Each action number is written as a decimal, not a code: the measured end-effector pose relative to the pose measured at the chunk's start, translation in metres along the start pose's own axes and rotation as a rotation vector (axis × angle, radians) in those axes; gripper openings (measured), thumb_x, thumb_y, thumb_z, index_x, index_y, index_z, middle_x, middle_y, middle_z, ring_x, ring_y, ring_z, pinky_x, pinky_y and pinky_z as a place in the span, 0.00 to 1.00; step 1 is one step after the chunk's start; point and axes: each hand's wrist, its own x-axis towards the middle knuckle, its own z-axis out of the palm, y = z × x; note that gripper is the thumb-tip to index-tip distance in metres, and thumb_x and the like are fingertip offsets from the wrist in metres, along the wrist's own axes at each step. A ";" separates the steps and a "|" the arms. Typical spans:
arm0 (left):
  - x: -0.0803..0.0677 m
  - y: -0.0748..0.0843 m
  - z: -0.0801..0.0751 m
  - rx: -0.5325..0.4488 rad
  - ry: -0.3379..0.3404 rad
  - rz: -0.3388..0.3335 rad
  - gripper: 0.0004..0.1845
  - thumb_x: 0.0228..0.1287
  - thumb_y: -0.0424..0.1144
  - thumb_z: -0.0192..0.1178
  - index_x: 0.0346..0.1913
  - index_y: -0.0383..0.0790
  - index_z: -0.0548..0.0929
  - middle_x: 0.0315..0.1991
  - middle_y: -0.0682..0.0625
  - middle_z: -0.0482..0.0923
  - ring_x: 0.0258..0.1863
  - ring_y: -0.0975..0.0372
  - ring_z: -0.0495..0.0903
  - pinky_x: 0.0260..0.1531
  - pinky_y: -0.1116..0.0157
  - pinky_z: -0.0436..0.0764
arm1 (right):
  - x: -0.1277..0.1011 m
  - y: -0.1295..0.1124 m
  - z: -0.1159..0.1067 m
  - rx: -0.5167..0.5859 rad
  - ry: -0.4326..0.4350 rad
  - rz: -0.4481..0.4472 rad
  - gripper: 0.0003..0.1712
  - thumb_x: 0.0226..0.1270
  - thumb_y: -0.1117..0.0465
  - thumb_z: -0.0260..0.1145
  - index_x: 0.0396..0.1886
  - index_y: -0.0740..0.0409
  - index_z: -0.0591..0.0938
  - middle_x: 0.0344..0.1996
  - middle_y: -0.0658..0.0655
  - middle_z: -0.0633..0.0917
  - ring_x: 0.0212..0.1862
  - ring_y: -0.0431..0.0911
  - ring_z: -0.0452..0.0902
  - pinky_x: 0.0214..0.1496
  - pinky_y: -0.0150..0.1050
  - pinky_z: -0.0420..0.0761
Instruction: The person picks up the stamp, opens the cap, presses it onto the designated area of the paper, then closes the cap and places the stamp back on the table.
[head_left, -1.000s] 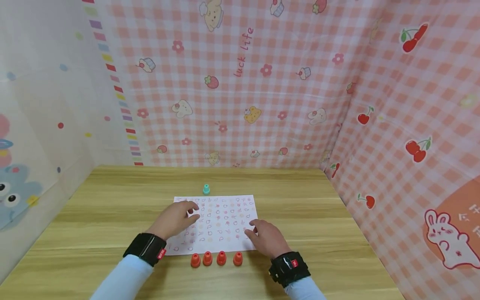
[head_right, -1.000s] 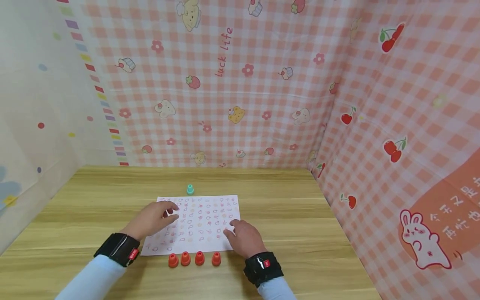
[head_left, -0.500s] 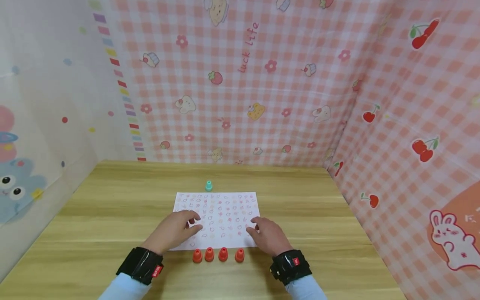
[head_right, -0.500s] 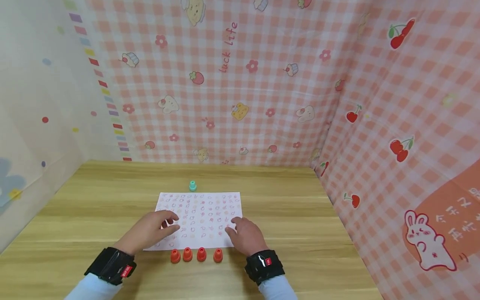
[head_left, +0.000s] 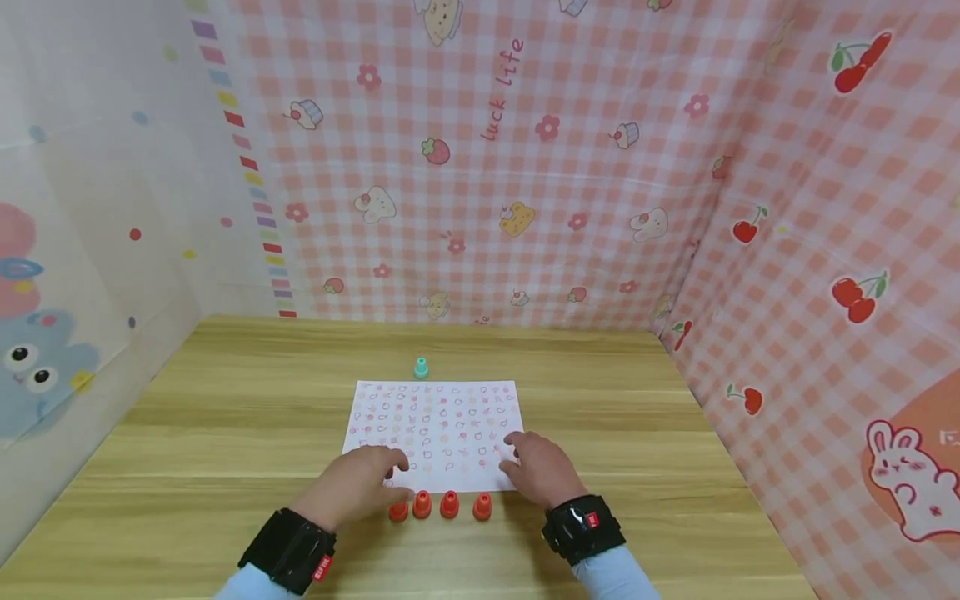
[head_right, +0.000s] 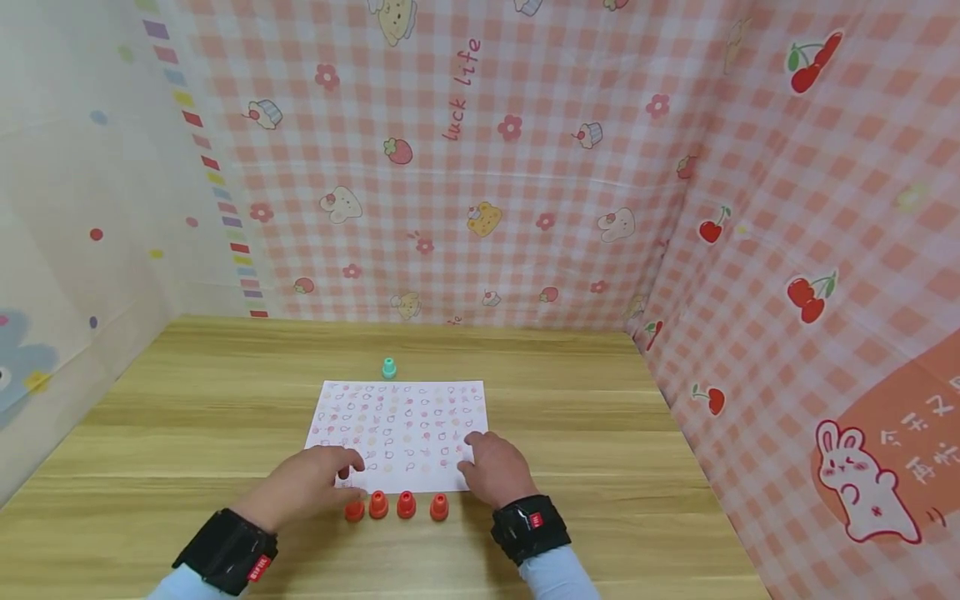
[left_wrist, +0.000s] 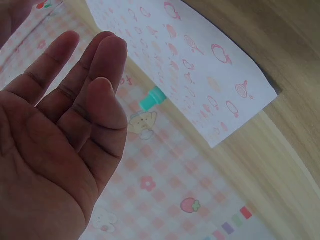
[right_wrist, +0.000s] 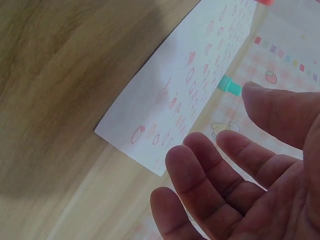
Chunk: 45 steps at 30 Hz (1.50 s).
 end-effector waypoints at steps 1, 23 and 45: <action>-0.001 0.001 0.001 0.002 -0.005 0.001 0.17 0.54 0.46 0.74 0.42 0.39 0.84 0.31 0.51 0.79 0.30 0.60 0.74 0.34 0.56 0.76 | 0.000 0.000 0.000 -0.009 -0.005 0.005 0.20 0.64 0.57 0.70 0.53 0.62 0.82 0.35 0.55 0.83 0.37 0.48 0.78 0.43 0.46 0.79; -0.004 -0.002 0.027 0.060 -0.040 0.045 0.09 0.54 0.39 0.74 0.32 0.44 0.83 0.24 0.58 0.74 0.26 0.62 0.70 0.33 0.60 0.73 | 0.000 -0.002 0.003 -0.105 -0.054 0.024 0.19 0.65 0.56 0.69 0.52 0.61 0.83 0.42 0.59 0.84 0.40 0.49 0.78 0.51 0.49 0.79; -0.003 -0.001 0.000 0.010 0.114 0.079 0.08 0.58 0.36 0.71 0.28 0.46 0.80 0.20 0.60 0.71 0.24 0.64 0.68 0.28 0.65 0.70 | -0.002 -0.001 0.005 -0.095 -0.006 0.007 0.19 0.66 0.54 0.69 0.51 0.60 0.83 0.41 0.58 0.84 0.39 0.49 0.78 0.49 0.48 0.80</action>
